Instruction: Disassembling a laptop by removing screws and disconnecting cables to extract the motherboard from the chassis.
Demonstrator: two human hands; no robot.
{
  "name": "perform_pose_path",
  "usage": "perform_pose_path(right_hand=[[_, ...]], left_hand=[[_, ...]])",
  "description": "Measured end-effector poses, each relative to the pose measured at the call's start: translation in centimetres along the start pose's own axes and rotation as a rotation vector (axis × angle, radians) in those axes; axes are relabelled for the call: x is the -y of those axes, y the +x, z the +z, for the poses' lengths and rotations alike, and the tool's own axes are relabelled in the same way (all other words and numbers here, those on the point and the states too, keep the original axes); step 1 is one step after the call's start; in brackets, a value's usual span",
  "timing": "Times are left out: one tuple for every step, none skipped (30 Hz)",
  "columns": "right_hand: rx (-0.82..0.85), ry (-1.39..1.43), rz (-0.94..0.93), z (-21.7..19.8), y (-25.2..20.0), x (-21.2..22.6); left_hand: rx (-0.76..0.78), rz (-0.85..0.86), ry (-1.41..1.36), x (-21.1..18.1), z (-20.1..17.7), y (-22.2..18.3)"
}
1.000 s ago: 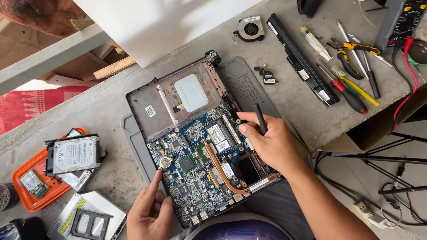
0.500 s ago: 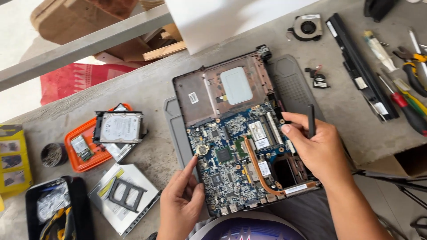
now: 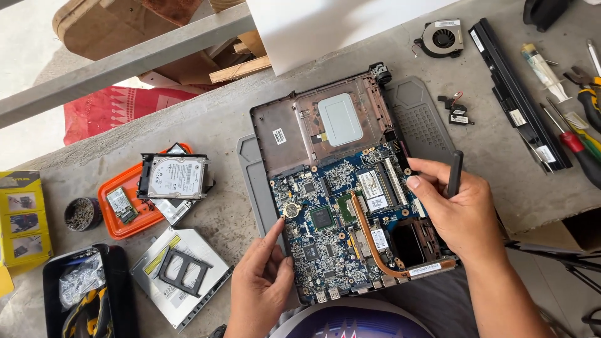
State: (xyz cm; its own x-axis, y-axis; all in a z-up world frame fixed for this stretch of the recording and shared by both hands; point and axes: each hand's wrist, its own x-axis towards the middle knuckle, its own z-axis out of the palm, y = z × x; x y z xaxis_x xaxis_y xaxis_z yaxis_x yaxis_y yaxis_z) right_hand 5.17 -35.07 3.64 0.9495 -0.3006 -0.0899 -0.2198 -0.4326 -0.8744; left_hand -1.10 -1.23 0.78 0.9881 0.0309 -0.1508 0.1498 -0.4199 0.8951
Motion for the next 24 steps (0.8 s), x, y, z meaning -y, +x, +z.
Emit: perform_pose_path(right_hand=[[-0.003,0.0,0.003,0.1,0.1,0.1],[-0.007,-0.005,0.02,0.2,0.2,0.2],[-0.016,-0.013,0.042,0.1,0.1,0.2],[-0.024,-0.017,0.049,0.3,0.2,0.0],[-0.021,-0.007,0.036,0.3,0.3,-0.2],[-0.017,0.003,0.022,0.2,0.5,-0.4],[-0.029,-0.001,0.03,0.1,0.4,-0.4],[-0.02,-0.008,0.021,0.1,0.4,-0.4],[-0.008,-0.014,0.01,0.1,0.5,-0.4],[-0.015,-0.015,0.015,0.0,0.4,-0.5],[-0.002,0.002,0.007,0.0,0.5,-0.5],[0.01,0.019,0.0,0.0,0.5,-0.5],[0.006,0.022,-0.001,0.0,0.4,-0.6],[0.005,0.028,-0.02,0.0,0.4,-0.7],[0.003,0.034,-0.039,0.0,0.4,-0.8],[-0.001,0.037,-0.038,-0.1,0.4,-0.8],[0.004,0.029,-0.05,-0.2,0.4,-0.8],[0.009,0.022,-0.063,-0.2,0.4,-0.8],[0.008,0.023,-0.061,-0.2,0.4,-0.8],[0.013,0.033,-0.057,-0.2,0.4,-0.8],[0.021,0.043,-0.053,-0.2,0.4,-0.7],[0.021,0.043,-0.052,-0.2,0.4,-0.8],[0.021,0.041,-0.049,-0.2,0.4,-0.8],[0.021,0.039,-0.046,-0.2,0.5,-0.8]], left_hand=[[0.004,0.0,0.001,-0.2,-0.3,0.1],[0.034,-0.037,0.023,-0.4,-0.4,0.1],[0.072,-0.073,0.042,-0.6,-0.5,0.2],[0.084,-0.071,0.04,-0.7,-0.6,0.1],[0.056,0.075,0.197,-0.8,-0.6,0.1],[0.027,0.223,0.351,-1.0,-0.6,0.1],[0.039,0.228,0.347,-1.2,-0.3,0.3],[0.004,0.373,0.438,-1.5,-0.1,0.4],[-0.037,0.517,0.529,-1.7,0.1,0.5],[-0.029,0.522,0.526,-2.4,0.3,0.9],[-0.014,0.626,0.576,-3.1,0.5,1.3],[0.0,0.73,0.626,-3.8,0.6,1.7],[0.002,0.735,0.627,-4.2,0.8,2.0],[0.028,0.76,0.655,-4.6,0.9,2.2],[0.056,0.785,0.683,-5.0,1.0,2.5],[0.059,0.789,0.684,-5.2,1.1,2.5],[0.061,0.795,0.664,-5.3,1.2,2.5],[0.064,0.8,0.643,-5.5,1.3,2.4],[0.066,0.801,0.644,-5.4,1.4,2.5],[0.087,0.771,0.639,-5.3,1.4,2.5],[0.107,0.738,0.634,-5.2,1.4,2.5],[0.108,0.737,0.634,-5.3,1.5,2.7],[0.112,0.76,0.62,-5.5,1.6,2.9],[0.116,0.782,0.605,-5.7,1.6,3.0]])
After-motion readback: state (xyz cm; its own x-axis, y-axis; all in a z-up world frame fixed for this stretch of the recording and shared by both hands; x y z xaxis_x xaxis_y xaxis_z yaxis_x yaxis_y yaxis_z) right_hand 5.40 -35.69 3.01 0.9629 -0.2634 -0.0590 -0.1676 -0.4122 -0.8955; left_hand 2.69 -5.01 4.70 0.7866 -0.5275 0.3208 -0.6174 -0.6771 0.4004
